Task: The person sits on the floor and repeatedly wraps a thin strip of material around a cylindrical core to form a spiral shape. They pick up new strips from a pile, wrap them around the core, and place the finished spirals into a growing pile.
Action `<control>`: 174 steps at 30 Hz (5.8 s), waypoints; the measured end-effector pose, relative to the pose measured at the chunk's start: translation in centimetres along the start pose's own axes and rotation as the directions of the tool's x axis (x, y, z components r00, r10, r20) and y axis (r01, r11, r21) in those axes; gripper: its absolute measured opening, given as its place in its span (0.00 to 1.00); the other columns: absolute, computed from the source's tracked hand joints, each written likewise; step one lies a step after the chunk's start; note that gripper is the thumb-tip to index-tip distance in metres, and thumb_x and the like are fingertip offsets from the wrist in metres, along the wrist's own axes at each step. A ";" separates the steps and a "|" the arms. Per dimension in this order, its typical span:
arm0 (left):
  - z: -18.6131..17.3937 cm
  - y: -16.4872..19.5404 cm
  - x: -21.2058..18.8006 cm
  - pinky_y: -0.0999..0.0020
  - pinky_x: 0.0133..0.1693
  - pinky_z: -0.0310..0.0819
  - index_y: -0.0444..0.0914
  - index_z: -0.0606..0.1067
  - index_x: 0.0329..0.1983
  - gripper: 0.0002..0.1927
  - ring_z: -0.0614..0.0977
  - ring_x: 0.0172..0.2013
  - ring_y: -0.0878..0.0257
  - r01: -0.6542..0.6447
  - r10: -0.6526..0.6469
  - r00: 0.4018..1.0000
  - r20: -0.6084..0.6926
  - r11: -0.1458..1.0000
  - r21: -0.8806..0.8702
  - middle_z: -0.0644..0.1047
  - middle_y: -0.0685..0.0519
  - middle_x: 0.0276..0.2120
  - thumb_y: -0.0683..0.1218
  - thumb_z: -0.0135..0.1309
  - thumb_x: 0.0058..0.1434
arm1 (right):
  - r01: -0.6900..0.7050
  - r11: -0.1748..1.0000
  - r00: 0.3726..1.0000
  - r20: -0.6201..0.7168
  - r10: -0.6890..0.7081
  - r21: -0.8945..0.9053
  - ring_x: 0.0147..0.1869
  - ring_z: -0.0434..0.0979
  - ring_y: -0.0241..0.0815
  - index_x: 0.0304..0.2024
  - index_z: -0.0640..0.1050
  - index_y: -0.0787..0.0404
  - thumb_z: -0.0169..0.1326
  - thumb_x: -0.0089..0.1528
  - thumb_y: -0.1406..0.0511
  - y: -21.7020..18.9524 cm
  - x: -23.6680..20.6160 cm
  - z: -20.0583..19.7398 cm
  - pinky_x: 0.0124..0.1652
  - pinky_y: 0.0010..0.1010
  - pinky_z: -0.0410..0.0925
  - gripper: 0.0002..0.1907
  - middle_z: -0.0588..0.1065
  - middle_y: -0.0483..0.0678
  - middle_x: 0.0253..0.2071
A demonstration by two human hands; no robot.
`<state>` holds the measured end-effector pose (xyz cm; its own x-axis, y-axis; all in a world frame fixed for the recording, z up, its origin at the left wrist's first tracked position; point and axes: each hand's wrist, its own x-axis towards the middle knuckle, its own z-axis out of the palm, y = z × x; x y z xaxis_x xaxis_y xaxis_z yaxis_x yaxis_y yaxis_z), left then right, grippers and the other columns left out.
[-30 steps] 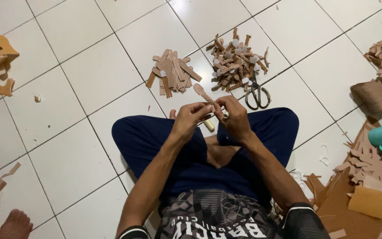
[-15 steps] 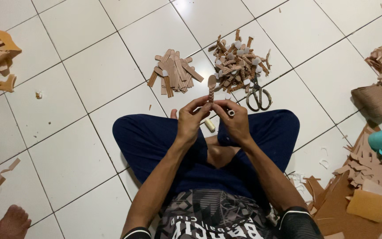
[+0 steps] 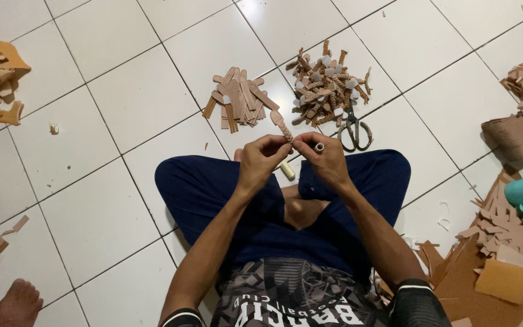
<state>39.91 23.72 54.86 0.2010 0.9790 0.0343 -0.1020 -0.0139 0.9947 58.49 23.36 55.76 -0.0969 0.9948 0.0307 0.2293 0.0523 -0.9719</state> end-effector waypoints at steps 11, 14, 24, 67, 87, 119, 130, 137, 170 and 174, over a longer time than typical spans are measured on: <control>1.7 1.8 2.3 0.74 0.42 0.82 0.32 0.80 0.42 0.09 0.87 0.38 0.68 0.027 -0.007 0.995 -0.096 0.977 0.210 0.85 0.51 0.36 0.41 0.61 0.59 | 0.157 0.958 0.986 0.088 -0.140 -0.239 0.37 0.82 0.33 0.43 0.83 0.65 0.60 0.63 0.63 -0.5 2.8 -3.5 0.35 0.24 0.72 0.11 0.83 0.47 0.36; 2.9 2.4 3.2 0.74 0.43 0.82 0.32 0.80 0.39 0.08 0.87 0.37 0.67 -0.120 0.191 0.974 -0.126 0.896 0.427 0.85 0.50 0.35 0.41 0.62 0.58 | 0.070 0.983 0.987 0.157 -0.043 -0.170 0.35 0.78 0.30 0.42 0.83 0.64 0.59 0.66 0.63 0.1 4.0 -4.6 0.34 0.22 0.70 0.10 0.81 0.43 0.34; 4.8 -0.7 6.2 0.72 0.47 0.79 0.28 0.80 0.45 0.11 0.86 0.39 0.64 0.051 -0.077 0.985 -0.153 0.984 -0.168 0.84 0.47 0.38 0.42 0.59 0.64 | -0.232 0.845 0.964 -0.002 0.265 0.481 0.34 0.71 0.24 0.48 0.76 0.64 0.57 0.68 0.61 0.5 4.2 -3.0 0.32 0.17 0.64 0.13 0.75 0.39 0.34; 0.7 5.0 0.8 0.75 0.43 0.78 0.34 0.80 0.41 0.12 0.85 0.35 0.70 0.091 -0.109 0.993 0.050 0.955 0.283 0.84 0.55 0.32 0.48 0.60 0.64 | 0.416 0.873 0.907 0.188 -0.377 -0.255 0.48 0.85 0.42 0.44 0.70 0.66 0.53 0.65 0.76 -1.7 0.9 -3.9 0.43 0.28 0.78 0.07 0.80 0.52 0.40; 4.3 -0.4 5.8 0.76 0.37 0.77 0.32 0.78 0.43 0.09 0.80 0.32 0.71 0.094 -0.055 0.970 0.235 0.983 -0.159 0.81 0.54 0.37 0.43 0.58 0.65 | -0.037 0.797 0.997 0.077 -0.012 0.603 0.25 0.61 0.27 0.45 0.77 0.64 0.48 0.74 0.54 -1.1 7.1 -9.0 0.26 0.17 0.58 0.19 0.74 0.44 0.32; 0.2 -4.6 5.1 0.79 0.26 0.68 0.30 0.77 0.43 0.09 0.75 0.29 0.72 0.125 -0.223 0.967 -0.119 0.832 -0.540 0.82 0.48 0.43 0.43 0.55 0.66 | 0.286 0.900 0.953 0.003 -0.302 -0.328 0.29 0.82 0.35 0.43 0.84 0.64 0.60 0.64 0.66 0.2 0.9 -1.6 0.29 0.24 0.72 0.08 0.83 0.51 0.32; -0.5 -7.0 3.2 0.79 0.26 0.65 0.33 0.77 0.43 0.11 0.74 0.28 0.73 0.106 -0.199 0.970 -0.140 0.862 -0.495 0.80 0.53 0.34 0.47 0.56 0.68 | 0.261 0.895 0.961 0.008 -0.277 -0.363 0.28 0.82 0.36 0.42 0.84 0.65 0.60 0.64 0.65 0.7 -2.5 -1.9 0.27 0.25 0.72 0.09 0.82 0.50 0.31; 0.5 -5.0 1.6 0.79 0.25 0.66 0.35 0.80 0.42 0.10 0.76 0.25 0.74 0.107 -0.111 0.973 -0.203 0.994 -0.033 0.80 0.54 0.28 0.47 0.58 0.66 | 0.402 0.826 0.916 0.155 -0.371 -0.395 0.32 0.82 0.44 0.42 0.82 0.64 0.59 0.64 0.65 -0.3 -3.5 -2.6 0.32 0.31 0.73 0.08 0.81 0.52 0.35; 2.7 3.6 1.1 0.56 0.59 0.52 0.34 0.78 0.50 0.16 0.83 0.32 0.68 0.020 -0.021 1.000 -0.002 0.922 0.387 0.83 0.53 0.31 0.42 0.61 0.59 | 0.459 0.821 0.875 0.332 -0.351 -0.341 0.30 0.73 0.41 0.33 0.76 0.61 0.56 0.67 0.61 -2.2 0.5 -4.1 0.31 0.34 0.66 0.11 0.74 0.48 0.27; 3.1 4.6 -2.1 0.73 0.50 0.72 0.35 0.70 0.64 0.25 0.82 0.42 0.68 0.225 -0.177 0.746 0.642 0.974 0.007 0.83 0.52 0.42 0.42 0.59 0.65 | 0.069 0.937 0.962 0.272 0.029 -0.343 0.23 0.65 0.38 0.27 0.74 0.62 0.51 0.70 0.54 -0.5 3.0 -5.2 0.26 0.31 0.61 0.22 0.69 0.49 0.20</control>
<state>42.09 21.00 59.63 0.7937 0.6020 -0.0877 -0.0474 0.2049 0.9776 63.16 26.77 57.61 -0.3502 0.9346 -0.0623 0.5403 0.1472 -0.8285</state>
